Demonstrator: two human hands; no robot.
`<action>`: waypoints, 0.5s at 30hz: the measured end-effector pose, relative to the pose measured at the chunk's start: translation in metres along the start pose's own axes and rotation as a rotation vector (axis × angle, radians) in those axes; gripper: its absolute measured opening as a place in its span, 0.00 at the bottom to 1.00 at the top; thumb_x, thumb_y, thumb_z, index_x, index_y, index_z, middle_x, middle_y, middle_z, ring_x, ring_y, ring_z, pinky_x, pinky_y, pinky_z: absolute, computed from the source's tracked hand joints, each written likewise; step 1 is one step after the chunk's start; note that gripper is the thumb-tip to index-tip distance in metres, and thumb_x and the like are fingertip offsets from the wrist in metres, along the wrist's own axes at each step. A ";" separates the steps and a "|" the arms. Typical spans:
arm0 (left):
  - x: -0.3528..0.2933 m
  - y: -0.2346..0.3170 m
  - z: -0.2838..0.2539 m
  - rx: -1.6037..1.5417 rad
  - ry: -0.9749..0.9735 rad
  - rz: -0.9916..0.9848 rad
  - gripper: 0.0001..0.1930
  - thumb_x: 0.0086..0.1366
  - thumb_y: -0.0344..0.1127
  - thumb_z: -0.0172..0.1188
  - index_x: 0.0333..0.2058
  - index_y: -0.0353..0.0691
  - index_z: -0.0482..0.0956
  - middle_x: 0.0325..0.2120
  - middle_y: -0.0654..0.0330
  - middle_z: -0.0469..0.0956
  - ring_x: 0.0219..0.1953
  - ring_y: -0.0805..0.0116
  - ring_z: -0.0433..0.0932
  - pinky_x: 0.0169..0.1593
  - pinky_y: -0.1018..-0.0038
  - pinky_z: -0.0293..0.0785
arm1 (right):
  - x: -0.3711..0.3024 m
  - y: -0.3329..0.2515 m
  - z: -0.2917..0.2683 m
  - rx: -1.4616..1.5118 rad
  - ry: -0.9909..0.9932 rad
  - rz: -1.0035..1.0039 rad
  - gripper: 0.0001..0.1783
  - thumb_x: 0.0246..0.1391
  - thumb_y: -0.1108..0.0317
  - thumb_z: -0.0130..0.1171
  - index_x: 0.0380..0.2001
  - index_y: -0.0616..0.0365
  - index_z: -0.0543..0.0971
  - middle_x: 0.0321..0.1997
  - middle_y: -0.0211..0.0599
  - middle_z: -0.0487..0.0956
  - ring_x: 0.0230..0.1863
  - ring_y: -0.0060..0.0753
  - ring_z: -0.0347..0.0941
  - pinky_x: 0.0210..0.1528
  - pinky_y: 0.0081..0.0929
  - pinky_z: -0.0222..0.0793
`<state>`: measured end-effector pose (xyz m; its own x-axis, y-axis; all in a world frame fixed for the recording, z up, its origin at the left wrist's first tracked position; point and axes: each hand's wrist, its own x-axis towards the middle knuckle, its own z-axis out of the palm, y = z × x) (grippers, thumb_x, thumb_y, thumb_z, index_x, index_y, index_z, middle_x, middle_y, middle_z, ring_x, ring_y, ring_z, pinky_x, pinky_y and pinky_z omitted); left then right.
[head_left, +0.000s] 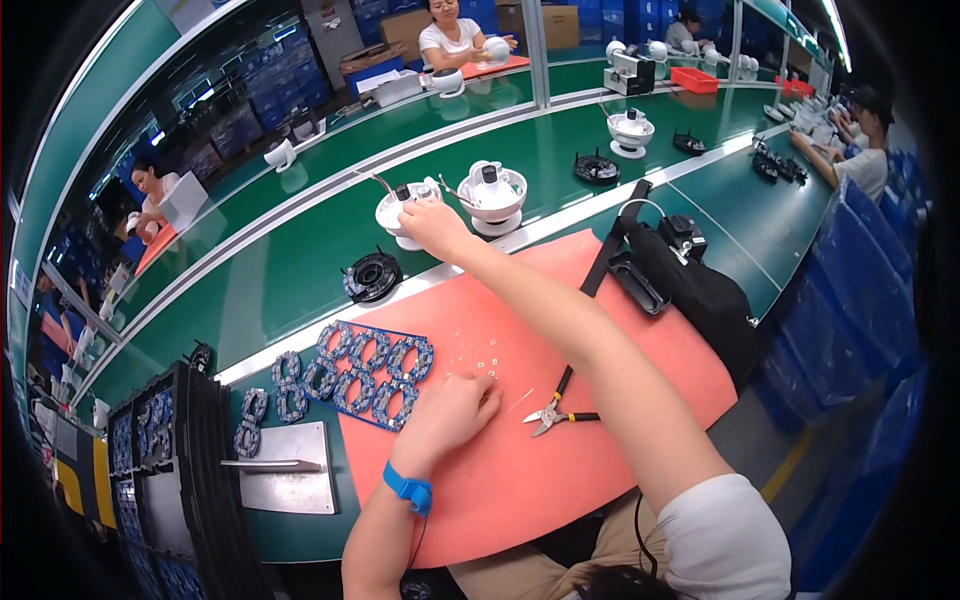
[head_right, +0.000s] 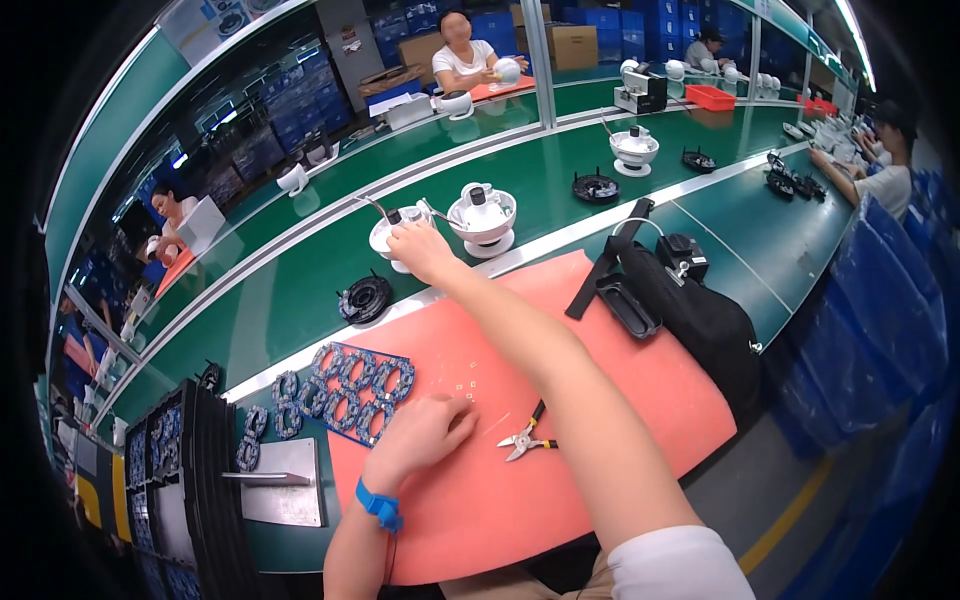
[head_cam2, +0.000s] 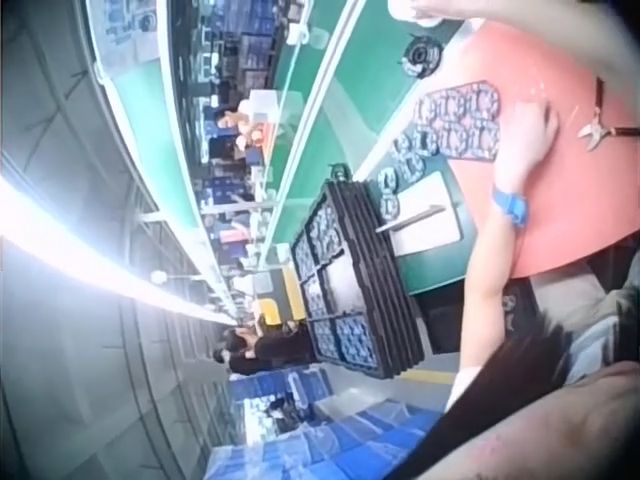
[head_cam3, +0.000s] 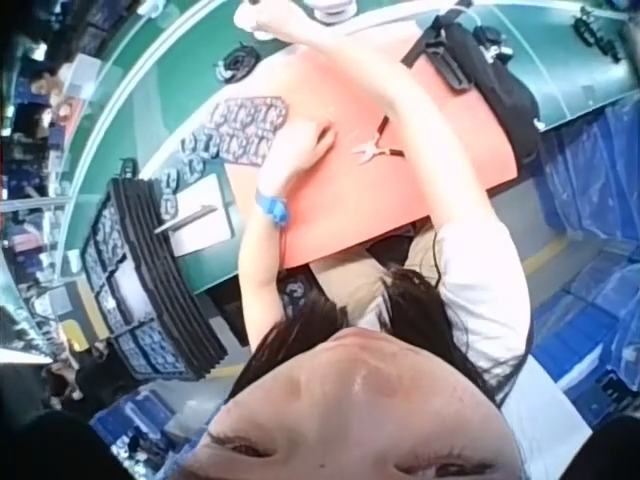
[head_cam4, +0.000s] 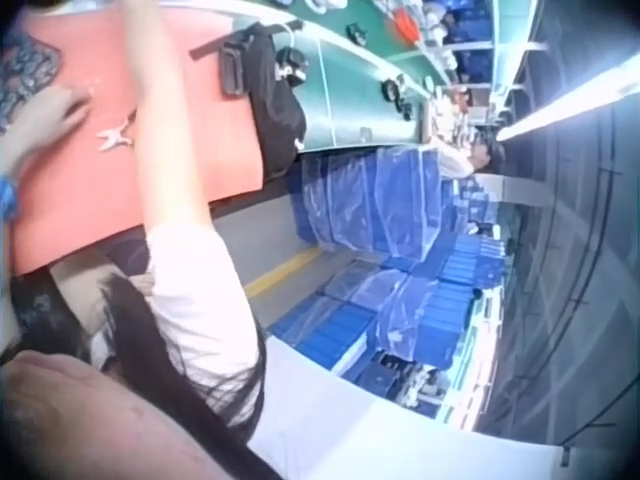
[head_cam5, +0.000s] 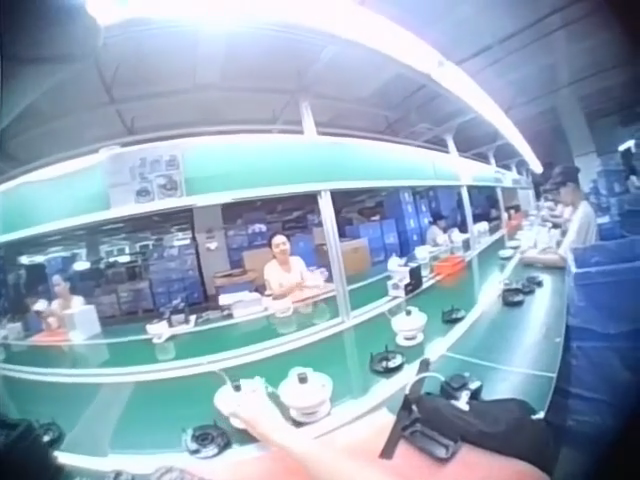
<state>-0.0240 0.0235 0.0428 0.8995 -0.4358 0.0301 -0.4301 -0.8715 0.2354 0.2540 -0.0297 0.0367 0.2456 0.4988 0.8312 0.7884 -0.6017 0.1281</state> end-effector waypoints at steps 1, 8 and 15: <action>0.000 0.001 -0.001 0.001 -0.006 0.003 0.13 0.61 0.39 0.53 0.31 0.34 0.78 0.27 0.46 0.78 0.32 0.46 0.77 0.37 0.56 0.74 | -0.002 0.000 -0.003 0.010 -0.030 0.032 0.05 0.46 0.72 0.55 0.30 0.55 0.75 0.36 0.35 0.75 0.43 0.36 0.73 0.45 0.32 0.66; -0.001 0.002 0.002 -0.007 0.037 -0.017 0.12 0.60 0.39 0.54 0.31 0.34 0.77 0.27 0.47 0.78 0.33 0.46 0.77 0.36 0.57 0.73 | -0.038 0.061 -0.124 0.038 0.118 -0.005 0.10 0.44 0.70 0.58 0.33 0.55 0.78 0.32 0.36 0.79 0.35 0.42 0.76 0.37 0.35 0.70; 0.000 0.013 -0.001 0.031 0.041 -0.030 0.12 0.61 0.39 0.54 0.30 0.35 0.78 0.26 0.49 0.77 0.29 0.48 0.77 0.32 0.58 0.74 | -0.149 0.269 -0.210 -0.356 -0.090 0.928 0.19 0.46 0.65 0.57 0.43 0.59 0.73 0.39 0.49 0.79 0.41 0.52 0.77 0.44 0.46 0.73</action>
<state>-0.0298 0.0126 0.0470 0.9143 -0.4000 0.0633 -0.4042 -0.8911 0.2062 0.3105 -0.3969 0.0614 0.7322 -0.2268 0.6422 0.0513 -0.9219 -0.3841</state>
